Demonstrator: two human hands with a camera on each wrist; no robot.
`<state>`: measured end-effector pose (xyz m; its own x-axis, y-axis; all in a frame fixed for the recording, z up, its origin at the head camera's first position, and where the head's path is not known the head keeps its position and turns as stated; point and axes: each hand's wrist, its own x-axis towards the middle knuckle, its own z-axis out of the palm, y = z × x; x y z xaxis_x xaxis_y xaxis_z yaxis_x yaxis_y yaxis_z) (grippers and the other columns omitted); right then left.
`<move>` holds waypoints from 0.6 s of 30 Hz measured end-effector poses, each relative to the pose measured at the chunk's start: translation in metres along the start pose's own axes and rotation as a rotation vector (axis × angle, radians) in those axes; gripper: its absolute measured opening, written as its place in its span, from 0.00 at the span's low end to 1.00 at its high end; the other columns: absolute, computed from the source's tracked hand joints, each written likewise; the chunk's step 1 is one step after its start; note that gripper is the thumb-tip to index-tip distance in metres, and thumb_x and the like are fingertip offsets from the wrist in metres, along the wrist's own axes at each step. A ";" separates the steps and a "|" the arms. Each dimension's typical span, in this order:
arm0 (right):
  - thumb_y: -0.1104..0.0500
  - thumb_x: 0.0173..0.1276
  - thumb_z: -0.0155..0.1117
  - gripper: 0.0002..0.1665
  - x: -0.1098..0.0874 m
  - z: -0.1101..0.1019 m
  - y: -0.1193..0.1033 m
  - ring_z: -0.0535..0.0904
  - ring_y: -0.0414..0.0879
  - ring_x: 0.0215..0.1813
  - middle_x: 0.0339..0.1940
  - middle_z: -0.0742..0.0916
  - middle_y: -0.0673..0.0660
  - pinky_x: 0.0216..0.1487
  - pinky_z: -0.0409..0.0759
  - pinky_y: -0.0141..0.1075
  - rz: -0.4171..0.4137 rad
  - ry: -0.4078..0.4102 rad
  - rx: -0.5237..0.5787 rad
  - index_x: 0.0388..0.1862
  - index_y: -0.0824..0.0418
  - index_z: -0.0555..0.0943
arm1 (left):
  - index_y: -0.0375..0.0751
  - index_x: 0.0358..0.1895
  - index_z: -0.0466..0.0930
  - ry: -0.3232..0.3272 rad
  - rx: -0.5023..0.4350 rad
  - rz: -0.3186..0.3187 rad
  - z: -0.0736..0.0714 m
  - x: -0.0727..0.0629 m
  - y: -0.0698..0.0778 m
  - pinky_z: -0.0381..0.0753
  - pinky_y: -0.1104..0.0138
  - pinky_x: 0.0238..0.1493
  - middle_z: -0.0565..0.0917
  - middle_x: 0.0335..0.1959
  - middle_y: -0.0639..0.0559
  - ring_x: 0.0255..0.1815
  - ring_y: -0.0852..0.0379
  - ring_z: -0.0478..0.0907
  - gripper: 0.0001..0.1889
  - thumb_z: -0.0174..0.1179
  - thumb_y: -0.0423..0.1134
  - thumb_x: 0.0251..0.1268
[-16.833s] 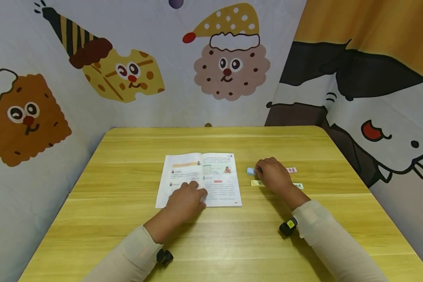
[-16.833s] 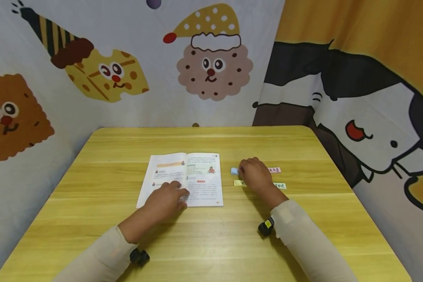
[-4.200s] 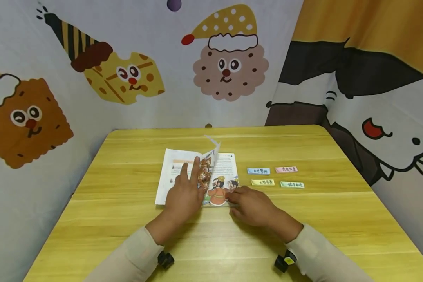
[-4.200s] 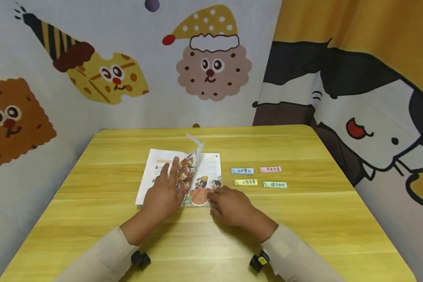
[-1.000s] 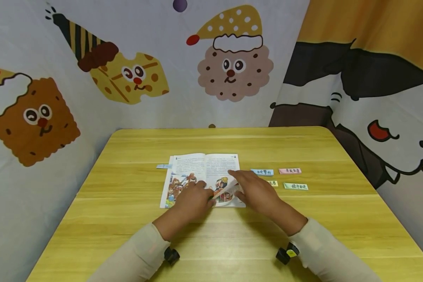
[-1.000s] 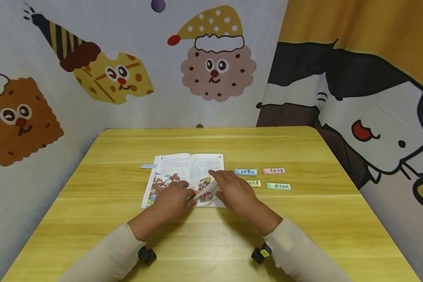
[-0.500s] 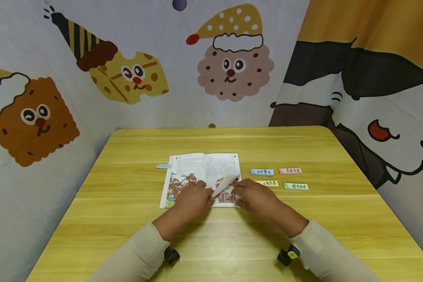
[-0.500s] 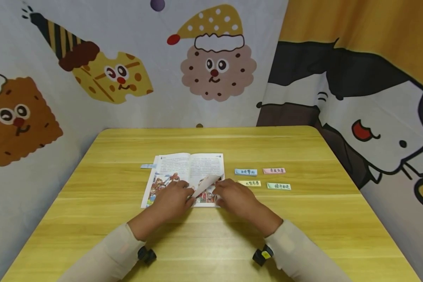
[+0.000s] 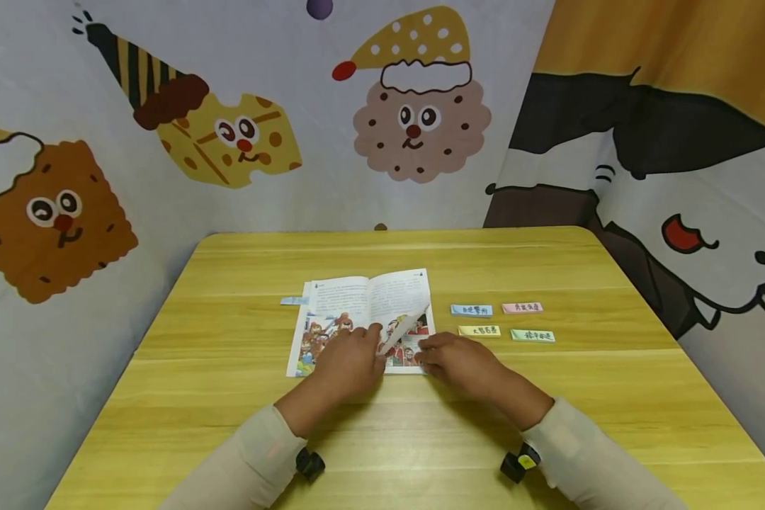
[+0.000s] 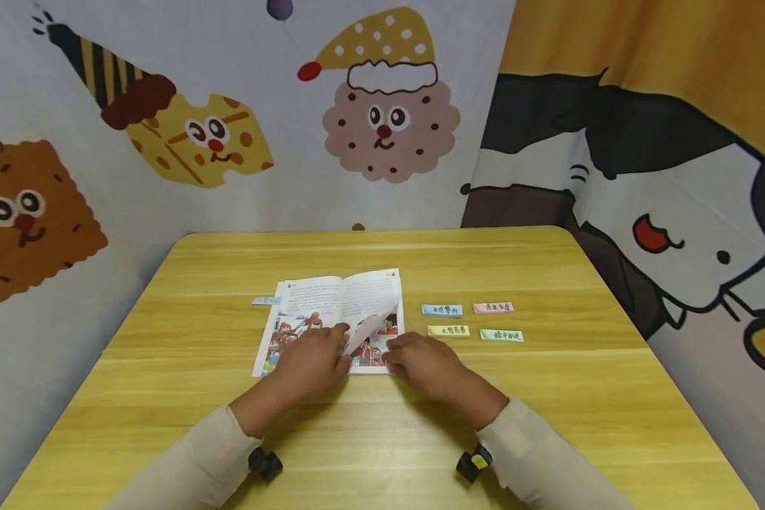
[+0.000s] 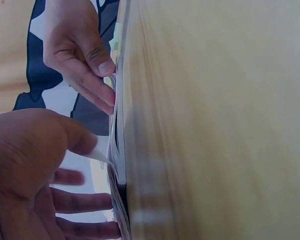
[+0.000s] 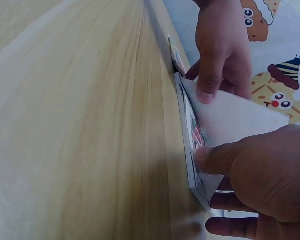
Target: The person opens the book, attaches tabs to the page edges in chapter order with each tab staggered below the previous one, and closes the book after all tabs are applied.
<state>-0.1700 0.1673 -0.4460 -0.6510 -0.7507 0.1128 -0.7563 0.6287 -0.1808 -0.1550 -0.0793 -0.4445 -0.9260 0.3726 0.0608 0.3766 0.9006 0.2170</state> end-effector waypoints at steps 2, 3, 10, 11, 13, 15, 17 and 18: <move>0.59 0.69 0.72 0.13 0.000 0.000 0.001 0.83 0.55 0.59 0.56 0.87 0.60 0.56 0.81 0.48 -0.015 0.007 -0.014 0.51 0.58 0.90 | 0.36 0.69 0.70 -0.011 -0.035 -0.048 0.000 0.001 0.000 0.78 0.54 0.28 0.83 0.33 0.47 0.31 0.46 0.81 0.31 0.60 0.53 0.73; 0.59 0.69 0.72 0.13 0.000 0.001 0.001 0.83 0.55 0.59 0.56 0.87 0.60 0.56 0.81 0.48 -0.020 0.008 -0.019 0.51 0.58 0.90 | 0.36 0.72 0.67 -0.019 -0.055 -0.072 0.000 0.002 0.000 0.77 0.55 0.25 0.82 0.29 0.49 0.28 0.47 0.80 0.33 0.59 0.55 0.74; 0.59 0.70 0.72 0.13 0.000 0.003 0.003 0.82 0.55 0.59 0.57 0.87 0.60 0.56 0.81 0.48 -0.031 0.007 -0.031 0.52 0.57 0.90 | 0.37 0.81 0.50 0.026 -0.188 -0.145 -0.003 0.000 -0.002 0.71 0.59 0.15 0.81 0.23 0.47 0.16 0.54 0.74 0.41 0.53 0.57 0.78; 0.59 0.70 0.71 0.13 0.000 0.003 0.003 0.82 0.55 0.60 0.58 0.87 0.60 0.57 0.81 0.48 -0.024 0.000 -0.024 0.52 0.57 0.90 | 0.38 0.82 0.46 0.039 -0.200 -0.154 -0.003 0.000 -0.002 0.71 0.59 0.15 0.82 0.26 0.45 0.16 0.54 0.75 0.42 0.53 0.57 0.78; 0.59 0.70 0.71 0.13 -0.001 0.003 0.002 0.81 0.55 0.61 0.58 0.86 0.59 0.58 0.80 0.48 -0.008 -0.014 -0.015 0.53 0.57 0.90 | 0.41 0.83 0.39 0.058 -0.224 -0.173 -0.004 -0.001 -0.004 0.72 0.59 0.16 0.85 0.31 0.41 0.16 0.54 0.74 0.44 0.53 0.56 0.79; 0.58 0.71 0.70 0.14 0.000 0.002 0.001 0.81 0.56 0.61 0.59 0.86 0.59 0.59 0.79 0.49 0.000 -0.021 -0.012 0.53 0.57 0.89 | 0.43 0.84 0.33 0.084 -0.237 -0.178 -0.006 -0.002 -0.005 0.74 0.59 0.17 0.86 0.37 0.36 0.16 0.53 0.76 0.46 0.54 0.54 0.79; 0.58 0.71 0.70 0.14 0.000 0.002 0.001 0.81 0.56 0.62 0.59 0.86 0.59 0.59 0.79 0.49 0.010 -0.027 -0.007 0.53 0.56 0.89 | 0.44 0.84 0.29 0.115 -0.230 -0.168 -0.007 -0.003 -0.006 0.76 0.58 0.18 0.86 0.44 0.32 0.18 0.51 0.79 0.48 0.55 0.52 0.78; 0.58 0.71 0.70 0.14 0.000 0.002 0.001 0.81 0.56 0.62 0.59 0.86 0.59 0.59 0.79 0.49 0.012 -0.027 -0.007 0.53 0.56 0.90 | 0.45 0.83 0.27 0.128 -0.233 -0.162 -0.007 -0.004 -0.007 0.76 0.58 0.18 0.85 0.46 0.31 0.19 0.50 0.79 0.49 0.56 0.50 0.78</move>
<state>-0.1708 0.1679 -0.4479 -0.6582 -0.7481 0.0846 -0.7489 0.6390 -0.1756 -0.1540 -0.0890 -0.4396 -0.9748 0.1839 0.1265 0.2216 0.8649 0.4504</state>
